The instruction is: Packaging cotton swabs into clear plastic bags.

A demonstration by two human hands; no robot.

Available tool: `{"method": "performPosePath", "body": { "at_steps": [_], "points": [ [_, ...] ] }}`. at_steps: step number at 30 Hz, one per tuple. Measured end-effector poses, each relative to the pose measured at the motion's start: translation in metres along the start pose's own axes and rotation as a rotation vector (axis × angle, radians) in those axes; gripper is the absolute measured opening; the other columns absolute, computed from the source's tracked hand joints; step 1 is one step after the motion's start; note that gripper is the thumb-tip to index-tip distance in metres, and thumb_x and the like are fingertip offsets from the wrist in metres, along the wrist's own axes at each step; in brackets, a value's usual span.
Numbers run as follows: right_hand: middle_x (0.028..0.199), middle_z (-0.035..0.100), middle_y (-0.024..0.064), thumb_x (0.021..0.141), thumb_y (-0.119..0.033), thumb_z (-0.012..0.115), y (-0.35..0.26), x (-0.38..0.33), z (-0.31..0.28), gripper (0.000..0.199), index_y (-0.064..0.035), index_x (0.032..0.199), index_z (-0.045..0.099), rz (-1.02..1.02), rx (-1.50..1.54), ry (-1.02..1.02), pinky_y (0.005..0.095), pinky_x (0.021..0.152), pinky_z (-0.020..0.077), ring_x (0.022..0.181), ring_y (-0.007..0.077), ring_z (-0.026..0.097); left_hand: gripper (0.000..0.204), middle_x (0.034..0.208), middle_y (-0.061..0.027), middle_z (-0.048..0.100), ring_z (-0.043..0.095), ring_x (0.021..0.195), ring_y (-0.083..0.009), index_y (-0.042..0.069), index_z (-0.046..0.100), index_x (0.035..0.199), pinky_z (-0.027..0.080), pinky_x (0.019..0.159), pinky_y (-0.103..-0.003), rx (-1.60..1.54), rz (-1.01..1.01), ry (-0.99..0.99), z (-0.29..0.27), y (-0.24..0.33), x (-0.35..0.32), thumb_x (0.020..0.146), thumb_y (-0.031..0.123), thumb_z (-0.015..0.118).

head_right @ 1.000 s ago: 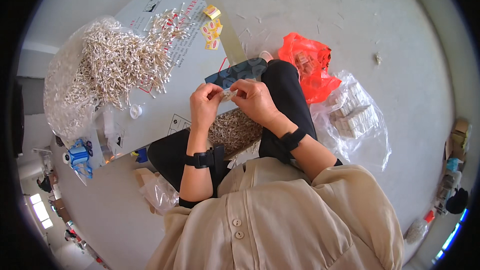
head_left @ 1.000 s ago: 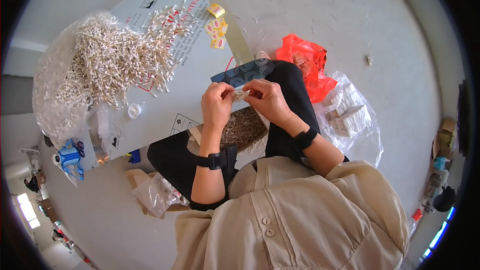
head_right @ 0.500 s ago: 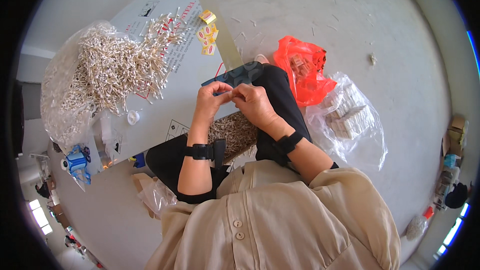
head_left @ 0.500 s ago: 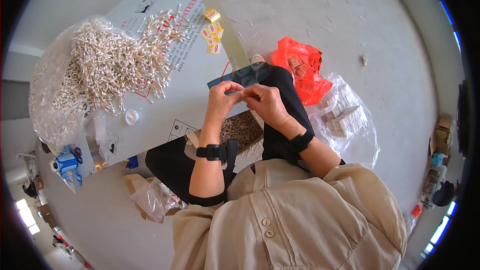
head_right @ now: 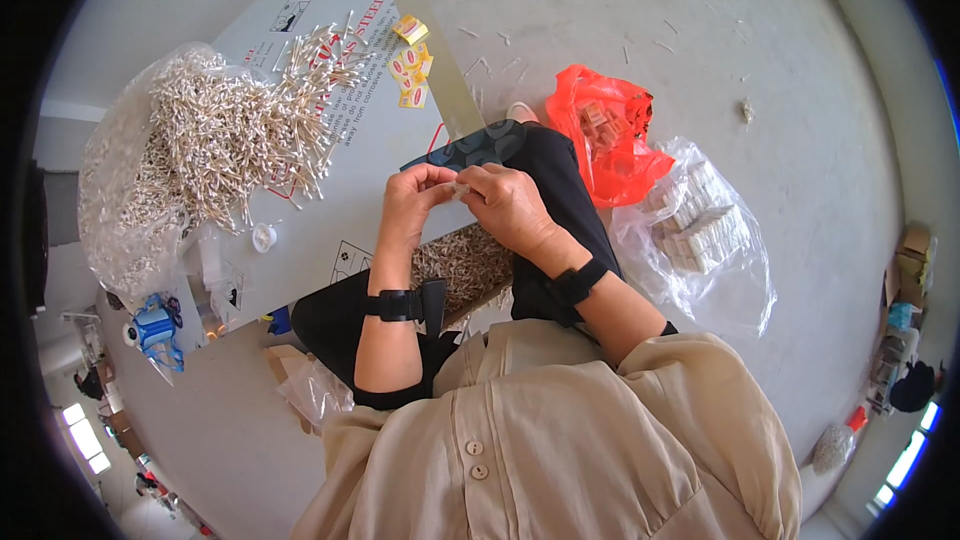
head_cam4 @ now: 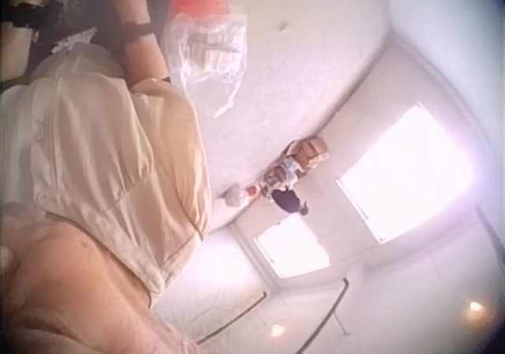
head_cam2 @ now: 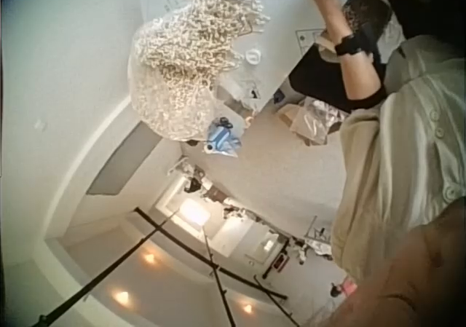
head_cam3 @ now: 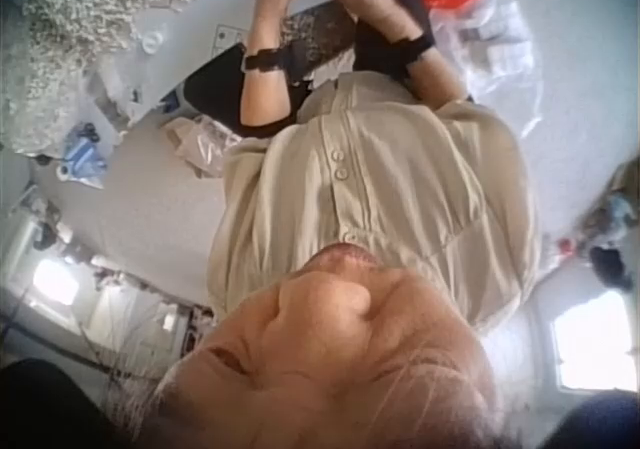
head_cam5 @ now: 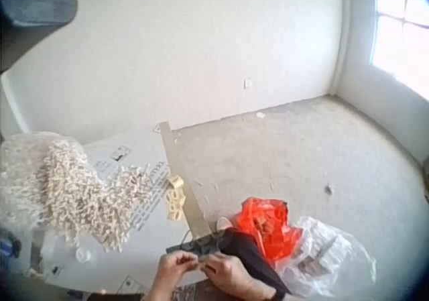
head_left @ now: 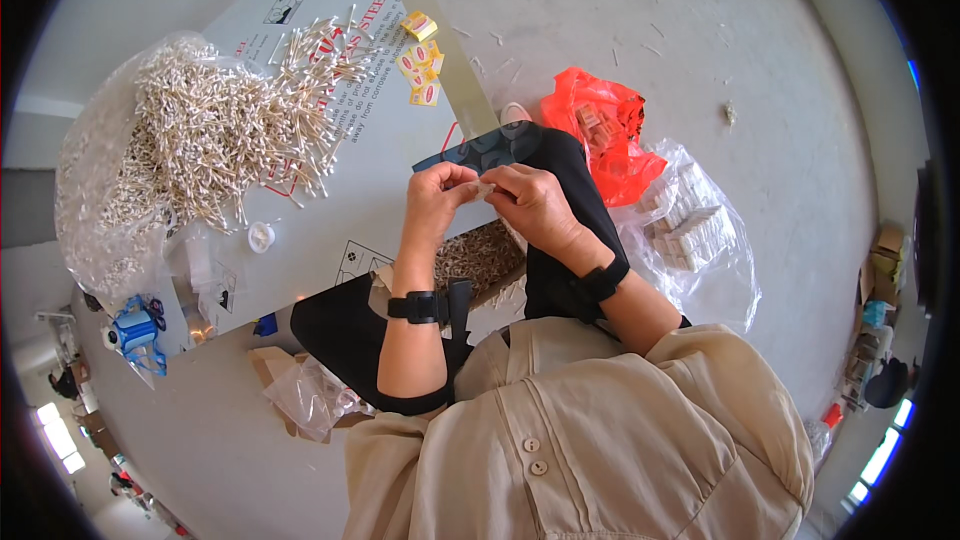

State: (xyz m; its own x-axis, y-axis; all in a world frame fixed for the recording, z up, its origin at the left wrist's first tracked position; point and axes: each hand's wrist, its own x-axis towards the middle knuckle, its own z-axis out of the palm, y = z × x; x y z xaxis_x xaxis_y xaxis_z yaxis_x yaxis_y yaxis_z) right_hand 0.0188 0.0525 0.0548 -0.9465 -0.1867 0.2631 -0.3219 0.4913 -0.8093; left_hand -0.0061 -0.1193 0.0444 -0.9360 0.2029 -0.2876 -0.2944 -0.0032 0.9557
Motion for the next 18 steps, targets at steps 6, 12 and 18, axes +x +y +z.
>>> {"method": "performPosePath", "body": {
  "at_steps": [6, 12, 18],
  "points": [
    [0.094, 0.063, 0.011, 0.073, -0.001, 0.072, -0.004, 0.002, -0.005, 0.026, -0.0055, 0.098, 0.067, -0.055, -0.125, -0.01, 0.0352, 0.066, 0.054, 0.076, 0.0303, 0.066, 0.012, 0.077, -0.003, 0.066, 0.059, 0.069, -0.0071, -0.003, 0.068, 0.087, 0.05, 0.066, -0.022, 0.056, 0.009, 0.019, -0.003, -0.005, 0.003, 0.076, 0.0, 0.073],
    [0.1, 0.061, 0.0094, 0.07, 0.002, 0.073, 0.004, 0.008, -0.001, 0.024, -0.0057, 0.091, 0.064, -0.251, -0.113, -0.002, 0.035, 0.068, 0.0551, 0.079, 0.0294, 0.066, 0.017, 0.091, -0.005, 0.068, 0.062, 0.083, -0.0124, 0.0, 0.066, 0.091, 0.049, 0.074, -0.027, 0.076, 0.112, 0.072, -0.005, -0.003, -0.002, 0.075, 0.0, 0.072],
    [0.097, 0.061, 0.0086, 0.07, 0.001, 0.072, 0.008, 0.011, -0.007, 0.019, -0.0053, 0.085, 0.061, -0.266, -0.129, -0.061, 0.0354, 0.066, 0.0544, 0.078, 0.0291, 0.065, 0.026, 0.098, -0.0081, 0.066, 0.062, 0.09, -0.0244, 0.005, 0.066, 0.087, 0.05, 0.077, -0.033, 0.658, 0.613, 0.09, -0.011, 0.016, -0.018, 0.064, -0.005, 0.074]
  ]
}}
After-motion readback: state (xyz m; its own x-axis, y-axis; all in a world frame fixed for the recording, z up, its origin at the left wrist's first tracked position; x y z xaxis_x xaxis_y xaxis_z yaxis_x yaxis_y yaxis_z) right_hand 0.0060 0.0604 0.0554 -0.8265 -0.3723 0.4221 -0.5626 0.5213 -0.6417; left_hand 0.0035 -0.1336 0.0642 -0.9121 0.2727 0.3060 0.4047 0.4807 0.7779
